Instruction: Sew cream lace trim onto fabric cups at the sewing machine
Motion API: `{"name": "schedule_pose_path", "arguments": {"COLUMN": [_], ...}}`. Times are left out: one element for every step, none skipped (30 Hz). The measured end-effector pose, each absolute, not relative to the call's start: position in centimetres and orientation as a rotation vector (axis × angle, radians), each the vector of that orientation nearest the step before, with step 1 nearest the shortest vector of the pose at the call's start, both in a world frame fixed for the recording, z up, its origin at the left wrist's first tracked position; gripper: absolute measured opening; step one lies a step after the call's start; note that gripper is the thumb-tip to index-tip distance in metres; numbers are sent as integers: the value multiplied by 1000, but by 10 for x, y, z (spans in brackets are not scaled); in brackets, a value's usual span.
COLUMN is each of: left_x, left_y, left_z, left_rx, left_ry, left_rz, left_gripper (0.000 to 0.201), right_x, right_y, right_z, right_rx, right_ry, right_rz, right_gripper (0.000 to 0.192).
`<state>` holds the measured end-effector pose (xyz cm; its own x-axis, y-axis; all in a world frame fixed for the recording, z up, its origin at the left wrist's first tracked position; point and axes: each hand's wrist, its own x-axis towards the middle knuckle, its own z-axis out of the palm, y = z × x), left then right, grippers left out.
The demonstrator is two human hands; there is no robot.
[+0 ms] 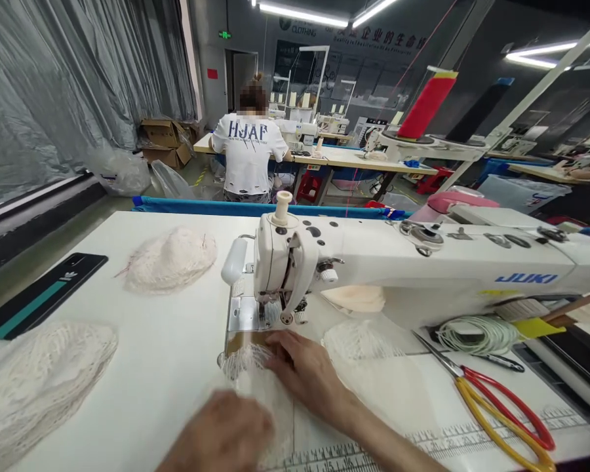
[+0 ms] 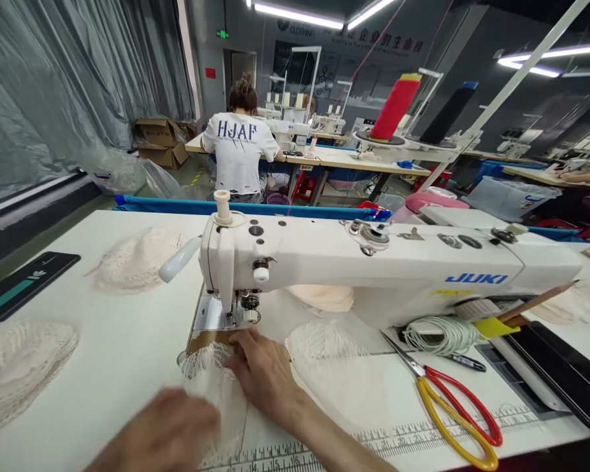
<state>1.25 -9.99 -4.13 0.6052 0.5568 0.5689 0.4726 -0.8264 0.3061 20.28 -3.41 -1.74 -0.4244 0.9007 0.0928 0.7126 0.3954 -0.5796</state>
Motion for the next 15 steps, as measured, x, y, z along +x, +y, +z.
{"name": "schedule_pose_path", "arguments": {"left_x": [8, 4, 2, 2, 2, 4, 7, 10, 13, 16, 19, 21, 23, 25, 26], "left_y": [-92, -82, -72, -62, -53, -47, -42, -38, -36, -35, -34, -34, -33, -33, -32], "left_z": [-34, -27, -21, -17, -13, -11, -9, -7, -4, -1, 2, 5, 9, 12, 14], "left_rx": [2576, 2443, 2352, 2283, 2222, 2172, 2124, 2079, 2041, 2014, 1996, 1985, 1976, 1971, 1970], "left_ry": [1092, 1283, 1371, 1410, 1435, 1447, 1461, 1478, 1488, 1487, 1487, 1484, 1486, 1493, 1502], "left_rz": [895, 837, 785, 731, 673, 603, 533, 477, 443, 433, 431, 422, 401, 371, 339], "left_gripper": [27, 29, 35, 41, 42, 37, 27, 15, 8, 12, 17, 20, 22, 25, 28], "right_x": [204, 206, 208, 209, 210, 212, 213, 214, 215, 215, 216, 216, 216, 216, 216], "right_y": [-35, -35, -36, -36, -36, -36, -35, -35, -34, -34, -34, -34, -35, -35, -36], "right_z": [-16, -14, -12, -10, -8, -7, -6, -7, -7, -8, -9, -10, -11, -11, -11], "right_rx": [-1336, -1282, -1233, -1190, -1156, -1132, -1119, -1119, -1126, -1136, -1141, -1139, -1129, -1117, -1116], "right_ry": [-2211, -2156, -2107, -2069, -2041, -2025, -2018, -2018, -2023, -2031, -2044, -2062, -2084, -2110, -2132], "right_rz": [725, 789, 842, 884, 914, 935, 949, 954, 944, 915, 867, 814, 766, 738, 732], "right_gripper": [14, 9, 4, 3, 5, 7, 9, 10, 12, 12, 11, 8, 7, 15, 25]}}
